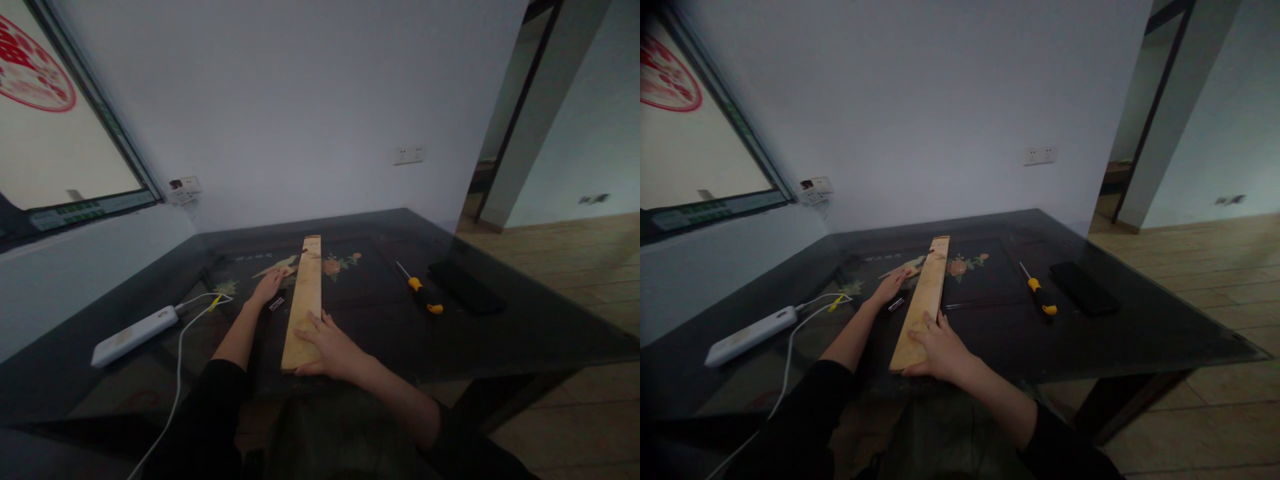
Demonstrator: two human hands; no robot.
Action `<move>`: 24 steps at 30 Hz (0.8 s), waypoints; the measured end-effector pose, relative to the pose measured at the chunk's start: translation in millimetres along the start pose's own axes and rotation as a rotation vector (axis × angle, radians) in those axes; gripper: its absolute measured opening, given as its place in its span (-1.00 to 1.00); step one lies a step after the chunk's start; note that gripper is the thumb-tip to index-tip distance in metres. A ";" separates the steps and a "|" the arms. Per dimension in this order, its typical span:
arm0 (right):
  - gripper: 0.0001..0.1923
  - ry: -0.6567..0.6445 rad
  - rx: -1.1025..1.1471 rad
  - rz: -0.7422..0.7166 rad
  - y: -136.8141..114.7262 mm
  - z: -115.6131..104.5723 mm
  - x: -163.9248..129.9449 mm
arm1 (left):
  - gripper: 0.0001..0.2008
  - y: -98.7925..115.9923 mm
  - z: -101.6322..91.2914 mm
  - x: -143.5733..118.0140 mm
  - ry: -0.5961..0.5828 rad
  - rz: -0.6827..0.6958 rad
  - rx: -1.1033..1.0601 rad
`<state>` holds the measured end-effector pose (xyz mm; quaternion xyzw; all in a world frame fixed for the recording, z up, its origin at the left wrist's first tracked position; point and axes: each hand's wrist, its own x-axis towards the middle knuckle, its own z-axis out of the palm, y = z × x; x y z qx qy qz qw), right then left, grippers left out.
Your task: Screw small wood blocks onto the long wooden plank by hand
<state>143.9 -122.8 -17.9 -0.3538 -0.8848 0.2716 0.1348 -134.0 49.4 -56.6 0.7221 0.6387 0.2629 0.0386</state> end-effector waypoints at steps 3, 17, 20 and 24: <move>-0.11 0.007 -0.014 -0.050 4.3 -4.9 -9.4 | -0.55 -1.2 -2.6 0.1 0.024 -0.033 -0.072; -0.48 0.529 -0.635 0.647 153.6 -101.7 -101.6 | -0.76 -17.9 -22.0 2.0 0.067 -0.251 0.032; -0.42 0.398 -0.566 0.684 160.2 -101.9 -99.0 | -0.79 -14.4 -20.8 -6.0 0.019 -0.246 0.085; -0.42 0.306 -0.543 0.694 160.9 -99.7 -94.2 | -0.81 -3.6 -20.4 -15.4 -0.008 -0.258 0.094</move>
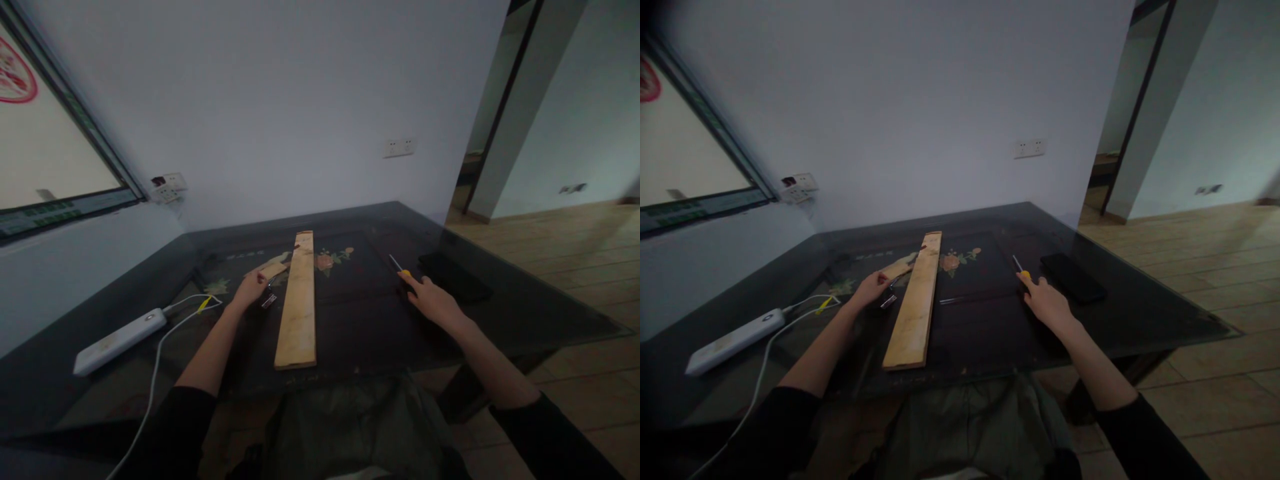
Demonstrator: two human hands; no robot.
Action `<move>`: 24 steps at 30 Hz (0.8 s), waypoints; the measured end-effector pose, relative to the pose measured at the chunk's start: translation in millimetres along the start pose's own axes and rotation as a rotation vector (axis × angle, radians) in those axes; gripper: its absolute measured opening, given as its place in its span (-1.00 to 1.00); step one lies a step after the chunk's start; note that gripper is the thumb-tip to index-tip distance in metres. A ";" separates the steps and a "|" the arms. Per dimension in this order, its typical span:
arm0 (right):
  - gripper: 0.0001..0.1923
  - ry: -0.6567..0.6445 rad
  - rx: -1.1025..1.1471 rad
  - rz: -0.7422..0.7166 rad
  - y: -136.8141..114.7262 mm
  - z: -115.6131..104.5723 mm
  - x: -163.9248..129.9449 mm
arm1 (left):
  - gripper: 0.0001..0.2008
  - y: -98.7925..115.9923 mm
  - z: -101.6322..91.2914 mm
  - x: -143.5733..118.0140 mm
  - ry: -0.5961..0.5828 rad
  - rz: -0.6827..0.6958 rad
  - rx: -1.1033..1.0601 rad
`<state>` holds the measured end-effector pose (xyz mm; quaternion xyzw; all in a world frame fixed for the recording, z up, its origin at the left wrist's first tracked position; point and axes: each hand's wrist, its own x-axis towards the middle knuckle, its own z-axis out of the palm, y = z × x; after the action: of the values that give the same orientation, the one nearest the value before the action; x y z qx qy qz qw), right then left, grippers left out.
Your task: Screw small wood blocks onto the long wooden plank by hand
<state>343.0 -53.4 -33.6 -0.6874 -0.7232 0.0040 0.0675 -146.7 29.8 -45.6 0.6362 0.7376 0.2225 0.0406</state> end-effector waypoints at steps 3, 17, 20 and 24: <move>-0.45 0.003 0.021 -0.026 -5.5 -2.7 -2.2 | -0.79 6.7 0.0 -5.6 -0.018 0.008 0.026; -0.54 0.101 0.406 -0.468 -122.6 -51.6 5.5 | -0.72 43.0 -2.1 -25.9 -0.070 0.051 0.281; -0.54 0.150 0.547 -0.607 -154.6 -51.6 21.2 | -0.73 45.0 -0.6 -27.5 -0.055 0.067 0.264; -0.55 0.158 0.725 -0.734 -186.4 -38.0 42.7 | -0.75 44.2 3.2 -27.3 -0.039 0.093 0.259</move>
<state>159.7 -24.5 26.4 -0.3194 -0.8615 0.1784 0.3522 -99.8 8.6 -37.8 0.6738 0.7290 0.1147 -0.0381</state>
